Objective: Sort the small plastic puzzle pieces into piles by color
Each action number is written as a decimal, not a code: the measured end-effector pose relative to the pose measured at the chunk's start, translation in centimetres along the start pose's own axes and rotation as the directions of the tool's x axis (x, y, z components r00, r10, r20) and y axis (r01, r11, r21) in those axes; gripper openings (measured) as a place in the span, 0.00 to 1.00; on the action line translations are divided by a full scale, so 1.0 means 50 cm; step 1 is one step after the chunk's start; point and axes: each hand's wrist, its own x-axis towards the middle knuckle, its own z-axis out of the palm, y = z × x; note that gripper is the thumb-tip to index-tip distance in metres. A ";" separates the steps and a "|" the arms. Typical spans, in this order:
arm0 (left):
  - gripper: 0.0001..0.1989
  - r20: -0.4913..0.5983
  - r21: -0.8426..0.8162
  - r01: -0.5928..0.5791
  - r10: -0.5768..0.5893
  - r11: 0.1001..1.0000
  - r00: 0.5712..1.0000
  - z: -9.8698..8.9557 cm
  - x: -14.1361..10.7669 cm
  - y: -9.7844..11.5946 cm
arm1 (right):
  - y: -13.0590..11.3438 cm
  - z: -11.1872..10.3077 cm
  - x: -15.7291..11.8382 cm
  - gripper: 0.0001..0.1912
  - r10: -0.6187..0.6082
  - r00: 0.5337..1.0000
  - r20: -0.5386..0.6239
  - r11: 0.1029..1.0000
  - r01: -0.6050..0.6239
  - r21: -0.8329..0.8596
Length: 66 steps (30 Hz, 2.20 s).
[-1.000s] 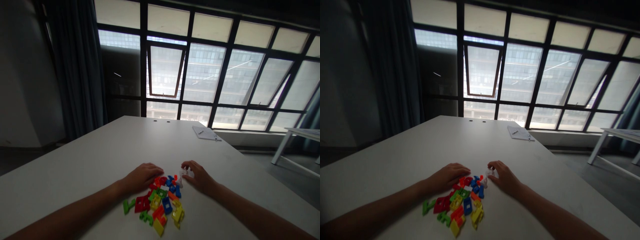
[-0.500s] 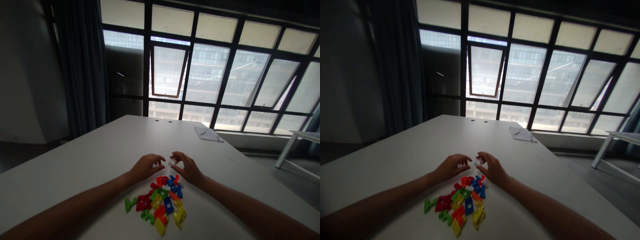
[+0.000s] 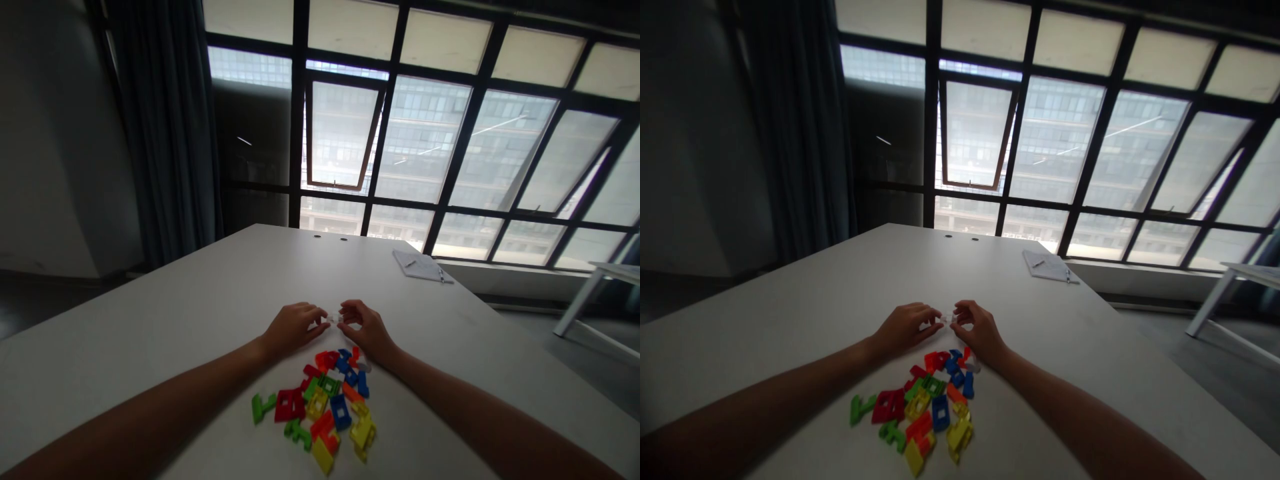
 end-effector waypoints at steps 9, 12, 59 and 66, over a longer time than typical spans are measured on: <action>0.15 0.031 -0.029 0.063 -0.062 0.998 0.998 -0.005 -0.006 0.008 | -0.026 0.000 -0.005 0.09 -0.127 0.992 0.002 0.968 0.124 -0.219; 0.14 0.021 -0.025 0.122 -0.122 0.992 0.992 0.004 -0.008 0.004 | -0.008 -0.020 0.009 0.10 -0.131 0.991 -0.025 0.959 0.120 -0.256; 0.14 0.099 -0.065 0.158 -0.151 0.985 0.983 -0.008 -0.018 0.028 | -0.048 -0.128 -0.073 0.19 0.066 0.902 0.426 0.951 0.072 -0.301; 0.15 -0.004 -0.342 0.181 -0.194 0.922 0.981 -0.004 -0.010 0.035 | -0.041 -0.089 -0.006 0.21 0.150 0.976 0.155 0.988 -0.141 -0.066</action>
